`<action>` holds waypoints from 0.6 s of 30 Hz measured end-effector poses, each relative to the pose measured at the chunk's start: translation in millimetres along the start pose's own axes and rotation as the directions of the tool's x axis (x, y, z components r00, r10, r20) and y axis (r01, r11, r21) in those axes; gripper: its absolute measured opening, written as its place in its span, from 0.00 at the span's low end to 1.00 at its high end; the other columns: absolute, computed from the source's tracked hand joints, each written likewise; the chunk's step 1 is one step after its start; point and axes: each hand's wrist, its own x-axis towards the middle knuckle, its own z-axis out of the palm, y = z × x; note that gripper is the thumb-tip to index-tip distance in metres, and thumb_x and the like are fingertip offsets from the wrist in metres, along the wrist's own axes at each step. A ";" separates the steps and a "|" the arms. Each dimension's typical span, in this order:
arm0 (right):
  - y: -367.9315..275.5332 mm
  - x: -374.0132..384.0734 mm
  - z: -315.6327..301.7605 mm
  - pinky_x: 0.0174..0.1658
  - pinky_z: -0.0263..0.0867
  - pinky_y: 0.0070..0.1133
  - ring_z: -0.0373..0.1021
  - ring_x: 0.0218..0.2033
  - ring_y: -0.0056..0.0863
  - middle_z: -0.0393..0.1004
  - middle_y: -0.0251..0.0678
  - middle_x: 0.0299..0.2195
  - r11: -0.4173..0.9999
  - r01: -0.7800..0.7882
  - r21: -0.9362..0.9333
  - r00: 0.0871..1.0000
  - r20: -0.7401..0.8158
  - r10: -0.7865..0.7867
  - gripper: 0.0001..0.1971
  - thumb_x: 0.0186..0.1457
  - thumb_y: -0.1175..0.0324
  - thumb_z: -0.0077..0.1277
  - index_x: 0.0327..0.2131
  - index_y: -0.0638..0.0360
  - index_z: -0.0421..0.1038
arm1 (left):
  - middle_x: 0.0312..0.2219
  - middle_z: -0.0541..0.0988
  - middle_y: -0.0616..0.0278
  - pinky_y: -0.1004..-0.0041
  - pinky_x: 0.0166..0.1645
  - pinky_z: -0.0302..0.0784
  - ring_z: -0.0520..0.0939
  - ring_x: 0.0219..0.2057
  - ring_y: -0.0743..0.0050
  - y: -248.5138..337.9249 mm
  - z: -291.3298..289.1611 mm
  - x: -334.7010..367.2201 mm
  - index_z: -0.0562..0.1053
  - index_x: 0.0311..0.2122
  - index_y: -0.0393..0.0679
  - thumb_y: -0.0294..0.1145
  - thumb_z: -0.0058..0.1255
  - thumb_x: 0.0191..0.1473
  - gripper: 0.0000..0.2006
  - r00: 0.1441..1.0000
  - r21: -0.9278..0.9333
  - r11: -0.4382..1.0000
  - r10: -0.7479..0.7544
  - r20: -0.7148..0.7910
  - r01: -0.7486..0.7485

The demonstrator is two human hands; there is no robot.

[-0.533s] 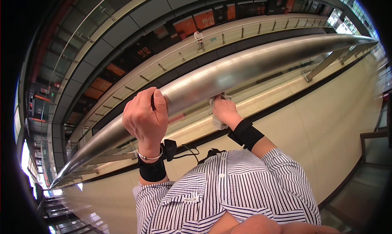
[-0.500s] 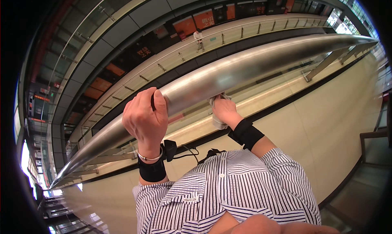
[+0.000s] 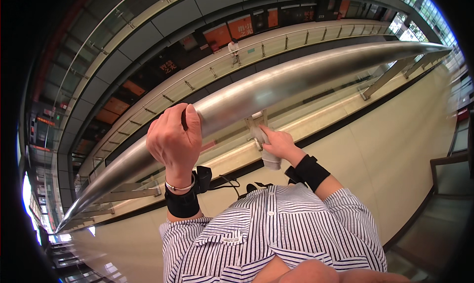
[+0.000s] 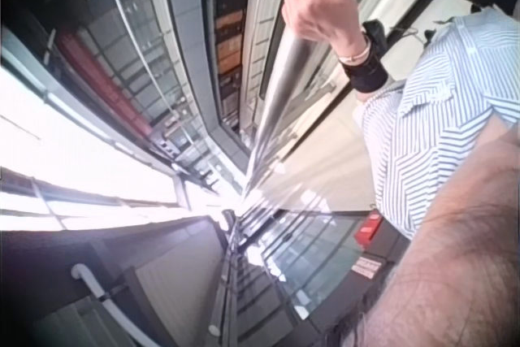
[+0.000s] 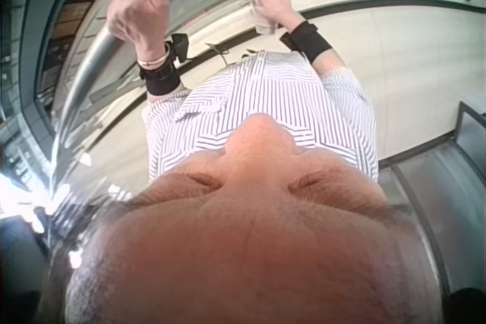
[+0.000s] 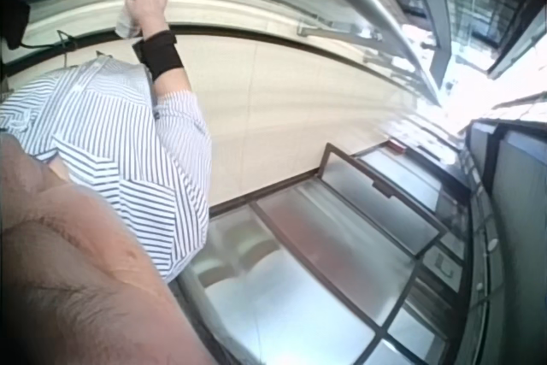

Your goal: The person wipes a metal handrail and its support brackets with a grey cloth, moving along the length of the railing and occasionally stopping to refold the cloth.

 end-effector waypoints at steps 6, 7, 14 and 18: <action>-8.3 -16.6 -0.8 0.26 0.67 0.33 0.71 0.21 0.45 0.74 0.46 0.22 0.923 0.105 0.371 0.849 -0.516 0.111 0.31 0.47 0.58 0.55 0.54 0.54 0.58 | 0.18 0.76 0.61 0.71 0.29 0.69 0.76 0.20 0.63 0.7 1.0 0.9 0.75 0.24 0.42 0.34 0.50 0.50 0.09 1.000 0.003 1.000 0.014 -0.004 -0.014; -9.7 -11.8 1.9 0.26 0.67 0.33 0.71 0.21 0.45 0.74 0.46 0.22 0.922 0.105 0.371 0.849 -0.516 0.111 0.31 0.47 0.58 0.55 0.54 0.54 0.58 | 0.18 0.76 0.61 0.71 0.29 0.69 0.76 0.20 0.63 0.8 1.5 0.4 0.74 0.24 0.42 0.34 0.50 0.50 0.08 1.000 0.011 1.000 0.015 -0.002 -0.015; -14.9 36.0 31.5 0.30 0.66 0.38 0.71 0.25 0.48 0.73 0.48 0.21 0.972 -0.185 0.143 0.965 -0.162 0.208 0.30 0.53 0.56 0.45 0.58 0.56 0.53 | 0.18 0.76 0.61 0.71 0.30 0.70 0.76 0.20 0.63 1.4 1.5 -0.6 0.74 0.24 0.42 0.34 0.50 0.50 0.08 1.000 0.017 1.000 0.012 -0.002 -0.012; -4.9 53.7 32.2 0.33 0.66 0.39 0.71 0.28 0.51 0.74 0.50 0.24 0.945 -0.255 0.202 0.960 -0.065 0.273 0.33 0.53 0.57 0.45 0.58 0.63 0.49 | 0.20 0.76 0.60 0.71 0.31 0.70 0.76 0.21 0.62 3.5 5.7 -1.1 0.74 0.25 0.42 0.33 0.50 0.50 0.08 1.000 -0.023 0.999 0.024 0.011 -0.024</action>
